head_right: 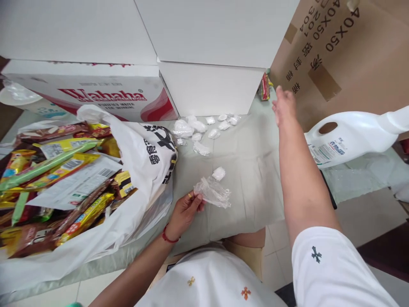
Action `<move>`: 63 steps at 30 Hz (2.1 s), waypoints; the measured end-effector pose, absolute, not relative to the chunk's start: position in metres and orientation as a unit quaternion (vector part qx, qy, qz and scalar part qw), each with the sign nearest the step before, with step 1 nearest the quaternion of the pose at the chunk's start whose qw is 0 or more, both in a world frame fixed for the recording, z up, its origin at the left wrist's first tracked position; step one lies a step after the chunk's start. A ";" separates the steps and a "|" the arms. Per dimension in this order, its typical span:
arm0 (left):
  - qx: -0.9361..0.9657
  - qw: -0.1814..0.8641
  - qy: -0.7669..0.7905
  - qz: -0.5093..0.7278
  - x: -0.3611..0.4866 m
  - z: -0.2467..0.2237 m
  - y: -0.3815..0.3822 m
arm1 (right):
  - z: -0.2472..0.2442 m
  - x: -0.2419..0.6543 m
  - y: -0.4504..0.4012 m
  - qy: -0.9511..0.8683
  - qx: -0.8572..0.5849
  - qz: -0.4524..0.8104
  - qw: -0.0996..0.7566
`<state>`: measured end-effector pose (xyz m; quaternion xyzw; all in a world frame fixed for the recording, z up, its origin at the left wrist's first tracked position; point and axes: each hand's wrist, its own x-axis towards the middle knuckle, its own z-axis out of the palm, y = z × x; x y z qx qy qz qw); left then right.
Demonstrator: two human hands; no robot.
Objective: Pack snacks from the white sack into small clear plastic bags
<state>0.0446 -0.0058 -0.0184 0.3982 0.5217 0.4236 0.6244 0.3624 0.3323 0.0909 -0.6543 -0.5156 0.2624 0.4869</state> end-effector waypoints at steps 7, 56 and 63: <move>0.346 0.653 0.481 0.473 0.041 -0.018 -0.006 | 0.033 0.301 0.136 -0.539 -0.598 0.387 0.449; 0.269 0.787 0.408 0.376 0.112 0.022 -0.004 | 0.034 0.261 0.024 -0.121 -0.462 0.558 0.678; 0.295 0.744 0.409 0.439 0.131 0.012 -0.005 | 0.029 0.267 0.019 -0.169 -0.472 0.585 0.638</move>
